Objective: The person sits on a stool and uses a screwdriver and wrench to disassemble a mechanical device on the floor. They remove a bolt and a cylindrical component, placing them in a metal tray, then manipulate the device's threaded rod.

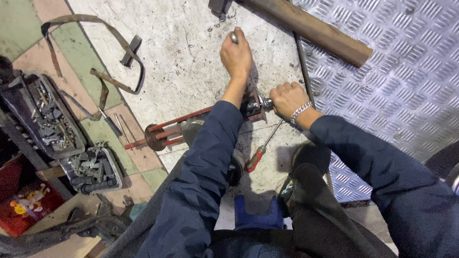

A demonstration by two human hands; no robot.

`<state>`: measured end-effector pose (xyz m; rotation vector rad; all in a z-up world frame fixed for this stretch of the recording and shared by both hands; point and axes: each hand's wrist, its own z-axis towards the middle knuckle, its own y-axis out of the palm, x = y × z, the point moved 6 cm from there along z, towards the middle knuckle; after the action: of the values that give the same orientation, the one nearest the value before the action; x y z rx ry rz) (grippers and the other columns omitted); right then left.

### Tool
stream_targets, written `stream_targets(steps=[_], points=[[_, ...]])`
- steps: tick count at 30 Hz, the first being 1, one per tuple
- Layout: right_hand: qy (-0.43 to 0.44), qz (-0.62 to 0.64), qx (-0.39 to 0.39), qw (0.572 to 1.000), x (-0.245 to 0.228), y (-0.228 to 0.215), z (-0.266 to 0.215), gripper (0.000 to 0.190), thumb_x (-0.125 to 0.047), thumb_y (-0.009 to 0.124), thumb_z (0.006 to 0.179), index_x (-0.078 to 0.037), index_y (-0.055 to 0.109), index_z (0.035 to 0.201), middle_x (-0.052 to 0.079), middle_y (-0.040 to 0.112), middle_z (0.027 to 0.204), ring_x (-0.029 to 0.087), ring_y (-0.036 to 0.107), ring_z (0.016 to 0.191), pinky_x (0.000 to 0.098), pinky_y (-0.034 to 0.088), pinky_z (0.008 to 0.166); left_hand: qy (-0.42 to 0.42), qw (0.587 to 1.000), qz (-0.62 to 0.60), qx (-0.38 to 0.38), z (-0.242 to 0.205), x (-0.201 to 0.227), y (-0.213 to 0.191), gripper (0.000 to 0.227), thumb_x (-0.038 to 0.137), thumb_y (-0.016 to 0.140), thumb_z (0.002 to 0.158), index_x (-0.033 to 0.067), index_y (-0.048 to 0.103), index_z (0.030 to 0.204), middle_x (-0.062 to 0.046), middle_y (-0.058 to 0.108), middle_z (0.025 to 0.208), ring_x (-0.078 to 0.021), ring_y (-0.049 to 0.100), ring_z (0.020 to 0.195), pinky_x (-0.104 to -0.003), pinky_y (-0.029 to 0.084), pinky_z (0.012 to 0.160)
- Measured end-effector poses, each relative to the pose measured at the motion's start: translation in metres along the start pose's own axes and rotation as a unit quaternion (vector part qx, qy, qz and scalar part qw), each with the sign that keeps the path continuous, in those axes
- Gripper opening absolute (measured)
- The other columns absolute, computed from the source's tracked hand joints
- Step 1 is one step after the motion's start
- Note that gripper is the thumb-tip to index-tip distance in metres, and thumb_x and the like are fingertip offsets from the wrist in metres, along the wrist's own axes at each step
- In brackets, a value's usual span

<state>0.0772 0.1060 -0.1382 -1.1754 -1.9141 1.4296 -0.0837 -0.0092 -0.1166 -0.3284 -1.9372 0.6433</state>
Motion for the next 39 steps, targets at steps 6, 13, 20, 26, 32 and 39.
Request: stream_targets(steps=[6, 13, 20, 26, 32, 39], points=[[0.079, 0.071, -0.195, 0.975, 0.004, -0.017, 0.008, 0.046, -0.024, 0.037, 0.111, -0.013, 0.07, 0.082, 0.003, 0.072, 0.073, 0.019, 0.071, 0.066, 0.0391, 0.06, 0.065, -0.029, 0.998, 0.063, -0.005, -0.015, 0.016, -0.019, 0.053, 0.053, 0.031, 0.097, 0.0136, 0.059, 0.078, -0.001, 0.06, 0.068, -0.0164, 0.058, 0.063, -0.035, 0.05, 0.061], [0.078, 0.111, -0.237, 0.962, 0.005, -0.041, 0.01, 0.032, -0.04, 0.055, 0.097, -0.014, 0.074, 0.105, 0.01, 0.077, 0.105, 0.03, 0.074, 0.096, 0.0448, 0.061, 0.081, 0.048, 0.997, -0.003, 0.053, -0.058, 0.036, -0.041, 0.061, 0.059, 0.029, 0.098, 0.0049, 0.058, 0.104, 0.005, 0.045, 0.052, -0.0105, 0.041, 0.045, -0.031, 0.034, 0.044], [0.069, 0.189, -0.261, 0.944, 0.014, 0.041, 0.033, 0.035, -0.033, 0.058, 0.085, -0.012, 0.081, 0.102, 0.013, 0.08, 0.103, 0.033, 0.074, 0.107, 0.0525, 0.058, 0.087, 0.384, 0.917, -0.099, 0.051, -0.235, 0.032, -0.043, 0.023, 0.016, 0.047, 0.105, 0.015, 0.059, 0.085, 0.003, 0.051, 0.066, -0.0184, 0.053, 0.054, -0.029, 0.041, 0.047], [0.035, 0.286, -0.209, 0.934, 0.019, 0.003, 0.027, 0.057, -0.04, 0.082, 0.07, 0.0, 0.077, 0.11, 0.025, 0.078, 0.101, 0.044, 0.072, 0.106, 0.053, 0.056, 0.092, 0.406, 0.906, 0.115, -0.031, -0.314, -0.032, -0.072, 0.012, 0.02, 0.057, 0.103, 0.0086, 0.058, 0.103, -0.015, 0.052, 0.134, -0.0378, 0.053, 0.126, -0.047, 0.046, 0.101], [0.027, 0.28, -0.02, 0.959, 0.024, -0.032, -0.021, 0.052, -0.047, 0.077, 0.086, -0.021, 0.068, 0.13, 0.003, 0.077, 0.1, 0.027, 0.072, 0.105, 0.0432, 0.058, 0.086, 0.373, 0.915, 0.138, -0.069, -0.322, -0.057, -0.073, 0.02, 0.028, 0.059, 0.103, 0.0122, 0.06, 0.115, -0.02, 0.05, 0.145, -0.041, 0.058, 0.127, -0.048, 0.052, 0.1], [-0.012, 0.178, 0.093, 0.98, 0.019, -0.039, -0.039, 0.039, -0.048, 0.056, 0.103, -0.024, 0.064, 0.133, 0.001, 0.066, 0.101, 0.019, 0.064, 0.103, 0.0318, 0.058, 0.079, 0.141, 0.973, -0.002, -0.181, -0.33, 0.001, -0.097, 0.057, 0.034, 0.074, 0.091, 0.0137, 0.05, 0.139, -0.025, 0.044, 0.142, -0.0516, 0.056, 0.124, -0.06, 0.048, 0.104]])
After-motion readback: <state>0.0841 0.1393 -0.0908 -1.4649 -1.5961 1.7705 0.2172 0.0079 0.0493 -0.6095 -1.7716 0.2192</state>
